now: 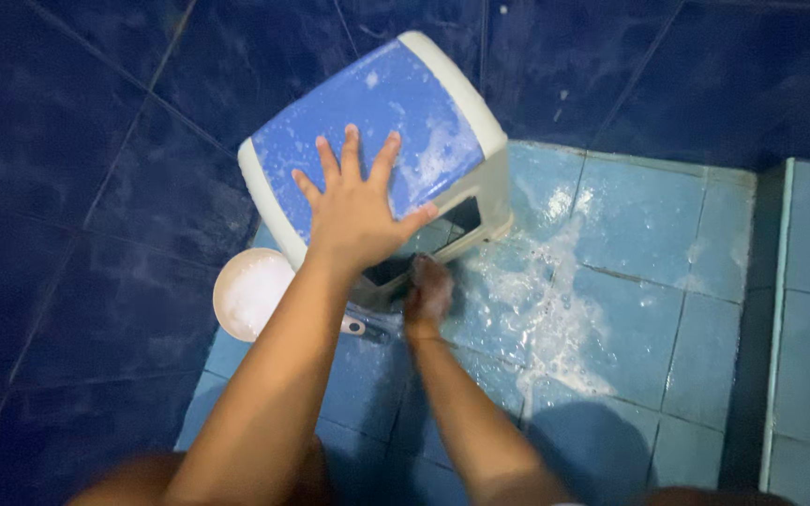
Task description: The person scrubs the top and sides of a plastic stool using a sponge and soapy water, turning the stool over to reach different parts.
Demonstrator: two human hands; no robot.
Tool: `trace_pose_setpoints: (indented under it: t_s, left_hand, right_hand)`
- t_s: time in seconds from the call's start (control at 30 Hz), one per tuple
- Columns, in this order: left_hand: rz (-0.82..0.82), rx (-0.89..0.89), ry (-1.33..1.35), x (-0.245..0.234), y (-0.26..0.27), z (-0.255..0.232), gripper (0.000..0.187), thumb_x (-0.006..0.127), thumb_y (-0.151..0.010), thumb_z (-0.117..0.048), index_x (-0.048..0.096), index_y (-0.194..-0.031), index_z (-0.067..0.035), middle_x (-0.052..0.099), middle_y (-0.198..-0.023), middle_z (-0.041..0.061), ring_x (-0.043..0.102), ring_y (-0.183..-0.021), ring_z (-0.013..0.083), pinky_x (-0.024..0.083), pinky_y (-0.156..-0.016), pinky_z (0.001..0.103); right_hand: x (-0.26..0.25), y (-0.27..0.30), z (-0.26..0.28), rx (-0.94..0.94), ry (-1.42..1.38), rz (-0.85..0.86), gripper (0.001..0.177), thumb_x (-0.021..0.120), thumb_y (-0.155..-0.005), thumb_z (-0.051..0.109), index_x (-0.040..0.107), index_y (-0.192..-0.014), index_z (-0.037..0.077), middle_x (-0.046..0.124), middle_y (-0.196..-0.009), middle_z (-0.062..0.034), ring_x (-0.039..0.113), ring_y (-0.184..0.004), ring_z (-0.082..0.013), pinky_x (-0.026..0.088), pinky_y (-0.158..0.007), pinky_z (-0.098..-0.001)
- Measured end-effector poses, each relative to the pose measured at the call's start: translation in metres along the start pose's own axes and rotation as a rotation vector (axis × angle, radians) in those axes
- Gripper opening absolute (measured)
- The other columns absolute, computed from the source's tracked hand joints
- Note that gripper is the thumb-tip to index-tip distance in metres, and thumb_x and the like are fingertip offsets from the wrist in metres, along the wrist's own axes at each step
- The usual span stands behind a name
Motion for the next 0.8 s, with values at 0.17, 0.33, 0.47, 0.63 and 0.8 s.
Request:
trace_pose_setpoints:
  t_s: [0.17, 0.33, 0.47, 0.63, 0.8]
  left_hand:
    - [-0.021, 0.003, 0.005, 0.003, -0.001, 0.004, 0.099, 0.071, -0.074, -0.072, 0.037, -0.156, -0.026, 0.018, -0.164, 0.028, 0.007, -0.148, 0.0593, 0.005, -0.107, 0.084]
    - [0.008, 0.001, -0.003, 0.002, -0.001, 0.004, 0.102, 0.070, -0.073, -0.074, 0.035, -0.157, -0.027, 0.017, -0.163, 0.029, 0.006, -0.148, 0.0591, 0.005, -0.106, 0.084]
    - [-0.009, -0.002, 0.002, 0.000, -0.001, 0.006, 0.102, 0.069, -0.074, -0.075, 0.035, -0.157, -0.028, 0.017, -0.165, 0.027, 0.006, -0.149, 0.0580, 0.006, -0.108, 0.083]
    - [0.053, -0.034, -0.014, 0.002, -0.002, 0.007, 0.103, 0.069, -0.074, -0.076, 0.029, -0.158, -0.031, 0.012, -0.166, 0.023, 0.001, -0.151, 0.0544, 0.004, -0.110, 0.081]
    - [0.065, -0.043, -0.015, -0.002, -0.002, 0.005, 0.103, 0.068, -0.073, -0.076, 0.029, -0.158, -0.033, 0.011, -0.167, 0.023, 0.001, -0.151, 0.0536, 0.004, -0.111, 0.080]
  right_hand:
    - [-0.035, -0.069, 0.000, 0.173, -0.212, -0.106, 0.021, 0.050, -0.096, 0.010, 0.064, -0.110, 0.002, 0.063, -0.109, -0.0174, 0.059, -0.105, -0.0340, 0.048, -0.097, -0.0430]
    - [0.021, -0.005, -0.007, 0.204, 0.563, 0.576, 0.025, 0.057, -0.100, 0.026, 0.070, -0.095, 0.005, 0.067, -0.099, -0.0217, 0.061, -0.097, -0.0413, 0.049, -0.087, -0.0512]
    - [0.036, 0.003, -0.023, -0.005, 0.453, 0.747, 0.021, 0.065, -0.087, 0.024, 0.073, -0.082, 0.006, 0.067, -0.082, -0.0228, 0.064, -0.079, -0.0421, 0.052, -0.071, -0.0522]
    - [-0.037, -0.051, -0.023, 0.581, -0.441, 0.138, 0.044, 0.062, -0.104, 0.025, 0.048, -0.075, -0.006, 0.044, -0.068, -0.0172, 0.039, -0.066, -0.0362, 0.035, -0.063, -0.0453]
    - [-0.040, -0.026, 0.041, -0.006, -0.233, 0.123, 0.032, 0.057, -0.103, 0.025, 0.071, -0.105, -0.003, 0.066, -0.104, -0.0181, 0.061, -0.100, -0.0372, 0.047, -0.091, -0.0471]
Point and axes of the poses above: each hand's wrist, its own y-axis away from the middle knuckle, its own x-axis out of the palm, z = x × y, the point moved 2 cm from there along -y, towards the middle knuckle
